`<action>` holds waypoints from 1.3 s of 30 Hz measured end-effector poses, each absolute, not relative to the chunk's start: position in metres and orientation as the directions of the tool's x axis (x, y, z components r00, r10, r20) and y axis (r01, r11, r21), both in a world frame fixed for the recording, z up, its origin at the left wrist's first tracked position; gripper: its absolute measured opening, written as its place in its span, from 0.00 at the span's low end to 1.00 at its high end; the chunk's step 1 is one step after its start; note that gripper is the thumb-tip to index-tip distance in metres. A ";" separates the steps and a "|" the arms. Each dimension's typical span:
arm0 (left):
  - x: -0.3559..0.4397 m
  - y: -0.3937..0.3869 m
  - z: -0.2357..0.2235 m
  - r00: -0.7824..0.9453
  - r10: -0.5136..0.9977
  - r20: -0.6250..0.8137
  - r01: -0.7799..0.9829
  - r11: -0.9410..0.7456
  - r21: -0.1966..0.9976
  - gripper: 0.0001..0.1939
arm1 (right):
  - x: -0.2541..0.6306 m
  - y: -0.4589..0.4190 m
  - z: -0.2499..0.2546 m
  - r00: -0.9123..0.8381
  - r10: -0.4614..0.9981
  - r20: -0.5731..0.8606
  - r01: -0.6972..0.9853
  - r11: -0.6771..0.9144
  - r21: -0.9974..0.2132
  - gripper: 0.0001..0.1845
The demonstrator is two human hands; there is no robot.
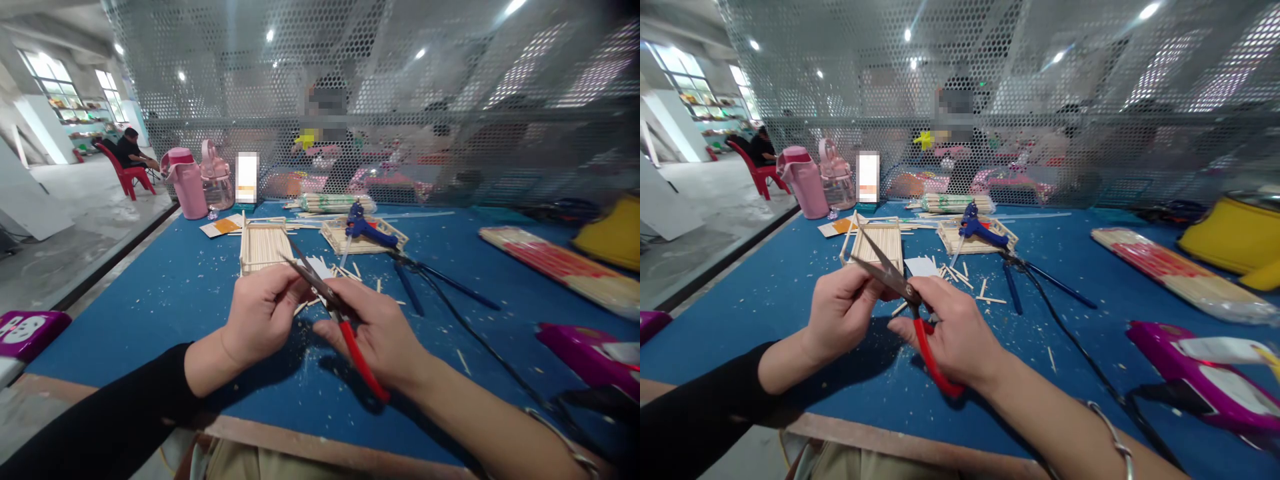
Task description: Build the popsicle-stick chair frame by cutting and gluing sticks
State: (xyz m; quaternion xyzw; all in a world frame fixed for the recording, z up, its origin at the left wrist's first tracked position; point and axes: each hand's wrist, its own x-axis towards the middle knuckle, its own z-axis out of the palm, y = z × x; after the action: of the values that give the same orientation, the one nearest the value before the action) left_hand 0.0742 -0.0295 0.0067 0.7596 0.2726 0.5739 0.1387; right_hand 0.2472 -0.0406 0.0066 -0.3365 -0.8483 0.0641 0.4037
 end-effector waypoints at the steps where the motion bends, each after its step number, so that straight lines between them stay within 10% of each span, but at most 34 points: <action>1: 0.074 -0.030 0.007 0.185 0.582 0.792 0.246 -0.808 0.536 0.09 | 0.248 -0.040 0.006 -0.450 0.623 0.640 0.527 0.764 -0.374 0.17; 14: 0.074 -0.022 0.004 0.236 0.770 0.593 -0.001 -0.610 0.792 0.12 | 0.249 -0.038 0.014 -0.458 0.667 0.588 0.610 0.716 -0.338 0.30; 39: 0.072 -0.026 0.008 0.255 0.723 0.642 0.064 -0.675 0.735 0.11 | 0.248 -0.044 0.014 -0.450 0.672 0.588 0.565 0.725 -0.394 0.21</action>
State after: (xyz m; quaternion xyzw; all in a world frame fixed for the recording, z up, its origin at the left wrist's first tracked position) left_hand 0.0720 -0.0256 0.0082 0.7329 0.2684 0.5483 0.3004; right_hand 0.2476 -0.0440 0.0140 -0.3644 -0.8487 0.0705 0.3768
